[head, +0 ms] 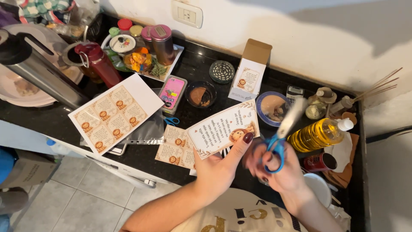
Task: Cutting out printed labels or gift tags with scissors on a workspace.
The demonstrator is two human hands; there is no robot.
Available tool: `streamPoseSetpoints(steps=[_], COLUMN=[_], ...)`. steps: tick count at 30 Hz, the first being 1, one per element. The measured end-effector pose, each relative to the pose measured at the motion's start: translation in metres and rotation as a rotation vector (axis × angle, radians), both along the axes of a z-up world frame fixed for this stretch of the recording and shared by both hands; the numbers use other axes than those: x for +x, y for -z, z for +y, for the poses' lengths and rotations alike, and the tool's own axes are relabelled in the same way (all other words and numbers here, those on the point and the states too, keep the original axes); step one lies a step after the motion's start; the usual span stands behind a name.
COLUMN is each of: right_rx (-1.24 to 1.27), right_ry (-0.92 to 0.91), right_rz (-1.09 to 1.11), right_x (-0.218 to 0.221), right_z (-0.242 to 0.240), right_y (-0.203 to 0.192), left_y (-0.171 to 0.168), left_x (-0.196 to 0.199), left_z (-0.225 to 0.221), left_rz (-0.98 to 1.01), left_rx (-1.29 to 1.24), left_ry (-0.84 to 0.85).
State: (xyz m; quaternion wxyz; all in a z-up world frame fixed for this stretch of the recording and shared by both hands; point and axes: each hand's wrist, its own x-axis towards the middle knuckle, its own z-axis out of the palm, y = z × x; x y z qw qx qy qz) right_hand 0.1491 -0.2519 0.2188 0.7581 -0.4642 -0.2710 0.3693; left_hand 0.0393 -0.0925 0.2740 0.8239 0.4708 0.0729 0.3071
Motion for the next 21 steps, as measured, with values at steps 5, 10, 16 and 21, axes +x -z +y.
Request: streamPoseSetpoints(steps=[5,10,16,21], right_rx=[0.024,0.015,-0.265,-0.517], right_ry=[0.315,0.266,-0.090,-0.236], right_rz=[0.004,0.019,-0.244,-0.354], right_x=[0.003,0.047,0.073,0.080], right_z=[0.028,0.014,0.030,0.031], right_y=[-0.029,-0.018,-0.073,-0.053], left_y=[0.013,0.011,-0.004,0.024], left_x=[0.005,-0.012,-0.006,0.014], left_z=[0.001,0.038,0.090,0.072], left_rz=[-0.037,-0.216,-0.092,0.142], left_rx=[0.077,0.243,-0.088,0.318], left_ry=[-0.041,0.209,0.705,0.487])
